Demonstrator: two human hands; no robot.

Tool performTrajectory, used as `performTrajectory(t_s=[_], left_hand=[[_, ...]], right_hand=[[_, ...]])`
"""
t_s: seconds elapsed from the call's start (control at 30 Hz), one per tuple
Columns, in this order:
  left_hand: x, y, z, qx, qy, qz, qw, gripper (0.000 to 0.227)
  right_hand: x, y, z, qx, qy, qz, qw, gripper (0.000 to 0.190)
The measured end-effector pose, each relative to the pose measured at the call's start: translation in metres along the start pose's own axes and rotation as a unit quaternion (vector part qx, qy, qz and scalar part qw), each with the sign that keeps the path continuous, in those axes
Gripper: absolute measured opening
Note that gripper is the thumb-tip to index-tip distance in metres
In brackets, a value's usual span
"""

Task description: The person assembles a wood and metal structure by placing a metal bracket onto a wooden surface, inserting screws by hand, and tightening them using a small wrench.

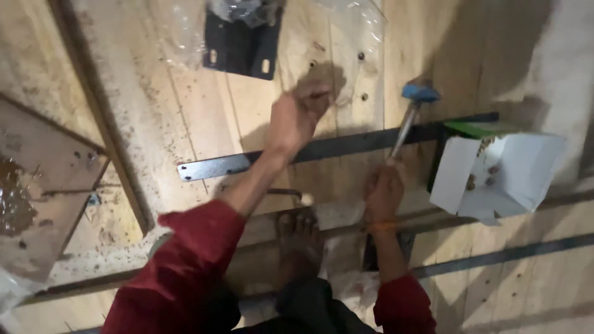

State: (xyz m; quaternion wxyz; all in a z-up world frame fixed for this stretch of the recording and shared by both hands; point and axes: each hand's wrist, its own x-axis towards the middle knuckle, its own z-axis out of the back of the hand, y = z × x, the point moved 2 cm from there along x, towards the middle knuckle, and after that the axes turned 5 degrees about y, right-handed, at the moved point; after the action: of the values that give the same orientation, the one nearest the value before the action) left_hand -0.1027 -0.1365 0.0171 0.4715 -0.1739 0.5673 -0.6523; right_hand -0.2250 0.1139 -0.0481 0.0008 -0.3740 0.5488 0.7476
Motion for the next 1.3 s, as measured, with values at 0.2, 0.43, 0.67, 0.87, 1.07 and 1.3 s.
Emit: performTrajectory(t_s=[0.2,0.43,0.67,0.87,1.07,1.3], left_hand=[[0.06,-0.006,-0.034,0.212,-0.017,-0.181,0.96,0.022],[0.095,0.006,-0.053,0.32,0.06,-0.221,0.919,0.027],[0.1,0.003,-0.063,0.396,0.064,-0.268,0.876,0.023],[0.1,0.002,-0.067,0.468,0.085,-0.335,0.813,0.024],[0.099,0.003,-0.072,0.499,0.096,-0.3,0.807,0.031],[0.076,-0.013,-0.04,0.433,0.056,-0.281,0.855,0.048]], right_hand=[[-0.007,0.012,-0.006,-0.091,0.01,-0.014,0.996,0.04],[-0.011,0.022,-0.008,-0.13,0.015,-0.012,0.991,0.049],[-0.006,0.011,-0.003,-0.009,0.069,0.003,0.998,0.046],[-0.006,0.012,-0.006,-0.005,0.055,0.005,0.998,0.042],[-0.005,0.003,-0.001,-0.022,0.045,-0.005,0.999,0.044],[-0.01,0.027,0.001,-0.146,-0.003,0.01,0.989,0.03]])
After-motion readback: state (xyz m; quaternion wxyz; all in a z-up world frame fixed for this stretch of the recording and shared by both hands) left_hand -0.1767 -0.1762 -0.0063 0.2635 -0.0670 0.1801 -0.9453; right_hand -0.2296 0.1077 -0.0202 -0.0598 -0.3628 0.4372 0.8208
